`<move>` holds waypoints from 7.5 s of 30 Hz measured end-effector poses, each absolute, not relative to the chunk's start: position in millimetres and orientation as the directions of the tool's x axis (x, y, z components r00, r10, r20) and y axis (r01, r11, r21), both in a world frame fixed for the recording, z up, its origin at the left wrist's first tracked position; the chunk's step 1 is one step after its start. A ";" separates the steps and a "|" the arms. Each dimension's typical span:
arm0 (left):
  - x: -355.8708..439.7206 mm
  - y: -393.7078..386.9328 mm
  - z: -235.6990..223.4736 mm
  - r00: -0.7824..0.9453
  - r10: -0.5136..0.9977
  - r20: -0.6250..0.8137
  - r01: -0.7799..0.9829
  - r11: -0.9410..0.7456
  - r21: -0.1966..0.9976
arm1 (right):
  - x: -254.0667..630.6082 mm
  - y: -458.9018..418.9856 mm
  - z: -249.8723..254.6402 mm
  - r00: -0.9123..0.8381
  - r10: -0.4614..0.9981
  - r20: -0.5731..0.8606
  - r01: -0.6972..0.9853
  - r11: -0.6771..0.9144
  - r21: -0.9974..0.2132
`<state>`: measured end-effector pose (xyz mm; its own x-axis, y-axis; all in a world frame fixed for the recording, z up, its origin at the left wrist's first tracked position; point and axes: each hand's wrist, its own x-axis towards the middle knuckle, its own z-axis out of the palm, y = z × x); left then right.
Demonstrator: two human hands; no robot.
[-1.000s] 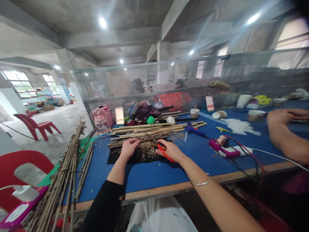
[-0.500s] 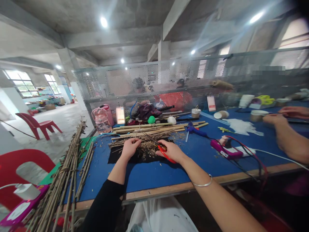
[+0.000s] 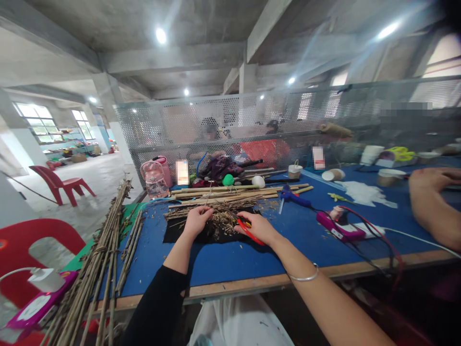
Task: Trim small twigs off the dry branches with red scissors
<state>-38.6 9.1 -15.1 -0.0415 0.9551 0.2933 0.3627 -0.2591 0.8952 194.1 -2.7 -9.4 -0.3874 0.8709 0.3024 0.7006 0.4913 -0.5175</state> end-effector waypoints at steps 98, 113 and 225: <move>-34.2 10.1 -17.0 -0.158 0.935 0.317 0.302 -0.260 0.917 | 196.6 4.0 -13.3 -0.422 0.875 0.237 0.703 0.481 -0.524; -32.9 5.9 -10.4 -0.186 0.939 0.289 0.344 -0.213 0.914 | 195.0 -1.4 -8.0 -0.412 0.871 0.269 0.779 0.490 -0.391; -26.1 -2.0 -5.0 -0.084 0.938 0.338 0.433 -0.271 0.860 | 170.9 -20.4 30.5 -0.440 0.856 -0.270 0.456 -0.045 -0.889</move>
